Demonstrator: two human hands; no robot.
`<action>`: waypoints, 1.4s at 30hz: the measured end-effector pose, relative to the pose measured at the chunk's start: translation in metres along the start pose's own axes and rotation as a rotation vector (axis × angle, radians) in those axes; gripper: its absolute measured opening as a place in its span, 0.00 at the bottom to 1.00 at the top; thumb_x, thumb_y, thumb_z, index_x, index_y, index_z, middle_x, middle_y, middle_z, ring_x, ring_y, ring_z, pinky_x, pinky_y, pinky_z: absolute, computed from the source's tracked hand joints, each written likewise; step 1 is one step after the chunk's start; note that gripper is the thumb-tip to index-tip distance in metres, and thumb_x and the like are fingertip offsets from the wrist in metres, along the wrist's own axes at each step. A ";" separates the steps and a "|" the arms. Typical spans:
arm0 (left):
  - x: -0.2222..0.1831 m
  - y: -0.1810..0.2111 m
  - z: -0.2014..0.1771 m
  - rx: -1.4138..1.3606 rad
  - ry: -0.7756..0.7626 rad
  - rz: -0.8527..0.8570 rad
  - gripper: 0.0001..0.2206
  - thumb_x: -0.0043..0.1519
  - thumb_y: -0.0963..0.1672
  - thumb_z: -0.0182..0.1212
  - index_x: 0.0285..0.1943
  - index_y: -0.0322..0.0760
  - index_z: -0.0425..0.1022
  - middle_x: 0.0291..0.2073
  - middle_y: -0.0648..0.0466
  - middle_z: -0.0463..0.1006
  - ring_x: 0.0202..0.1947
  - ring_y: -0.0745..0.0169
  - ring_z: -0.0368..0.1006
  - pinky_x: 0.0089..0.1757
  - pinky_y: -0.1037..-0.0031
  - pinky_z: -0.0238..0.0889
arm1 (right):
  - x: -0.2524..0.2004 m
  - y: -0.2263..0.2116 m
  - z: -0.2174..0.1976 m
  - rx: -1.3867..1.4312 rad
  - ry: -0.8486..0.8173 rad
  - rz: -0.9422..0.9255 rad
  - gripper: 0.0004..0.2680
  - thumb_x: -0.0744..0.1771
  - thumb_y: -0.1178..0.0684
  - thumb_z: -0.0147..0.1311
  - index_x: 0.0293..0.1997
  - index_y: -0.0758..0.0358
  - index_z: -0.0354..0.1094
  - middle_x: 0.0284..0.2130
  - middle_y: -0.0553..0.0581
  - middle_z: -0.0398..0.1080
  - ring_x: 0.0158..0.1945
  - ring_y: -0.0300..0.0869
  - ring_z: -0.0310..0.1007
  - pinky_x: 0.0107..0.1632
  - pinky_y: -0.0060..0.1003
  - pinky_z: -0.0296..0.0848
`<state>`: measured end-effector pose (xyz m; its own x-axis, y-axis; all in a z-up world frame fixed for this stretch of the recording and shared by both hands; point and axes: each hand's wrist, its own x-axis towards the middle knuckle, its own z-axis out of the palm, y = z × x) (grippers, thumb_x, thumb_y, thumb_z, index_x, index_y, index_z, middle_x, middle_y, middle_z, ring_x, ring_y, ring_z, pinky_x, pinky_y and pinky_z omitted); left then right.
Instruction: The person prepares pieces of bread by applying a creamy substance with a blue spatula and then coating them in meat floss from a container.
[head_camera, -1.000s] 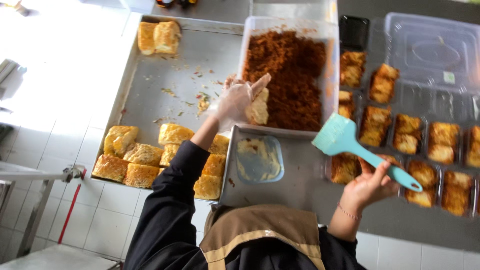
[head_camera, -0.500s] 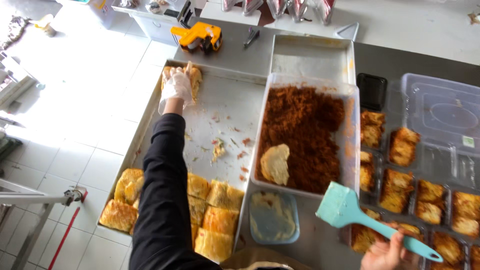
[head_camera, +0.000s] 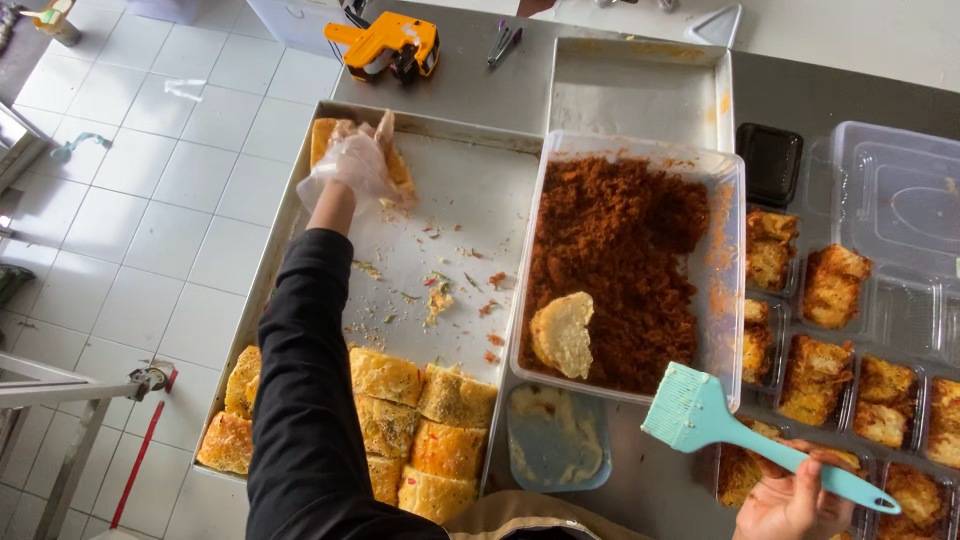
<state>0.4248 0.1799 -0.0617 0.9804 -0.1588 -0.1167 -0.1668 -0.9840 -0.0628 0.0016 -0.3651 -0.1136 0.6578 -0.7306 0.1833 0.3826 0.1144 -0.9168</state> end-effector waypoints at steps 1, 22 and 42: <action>0.001 0.001 0.001 0.010 -0.027 0.025 0.58 0.40 0.54 0.75 0.80 0.46 0.42 0.60 0.41 0.70 0.63 0.43 0.63 0.65 0.54 0.42 | -0.001 0.002 0.002 0.001 0.003 -0.003 0.01 0.74 0.64 0.53 0.48 0.70 0.65 0.41 0.65 0.72 0.48 0.48 0.78 0.54 0.46 0.83; -0.276 0.097 0.020 -2.684 0.342 0.022 0.47 0.52 0.55 0.75 0.76 0.35 0.51 0.67 0.38 0.62 0.68 0.39 0.66 0.64 0.51 0.70 | -0.055 0.013 0.040 -0.437 -0.485 -0.096 0.04 0.71 0.57 0.55 0.47 0.66 0.70 0.37 0.55 0.76 0.38 0.36 0.76 0.40 0.29 0.77; -0.434 0.229 0.086 -2.712 0.415 -0.160 0.34 0.58 0.45 0.72 0.73 0.34 0.59 0.64 0.44 0.68 0.65 0.43 0.65 0.61 0.55 0.65 | -0.128 0.032 0.090 -0.615 -0.591 -0.478 0.02 0.70 0.60 0.51 0.43 0.68 0.67 0.34 0.59 0.73 0.33 0.40 0.78 0.32 0.27 0.80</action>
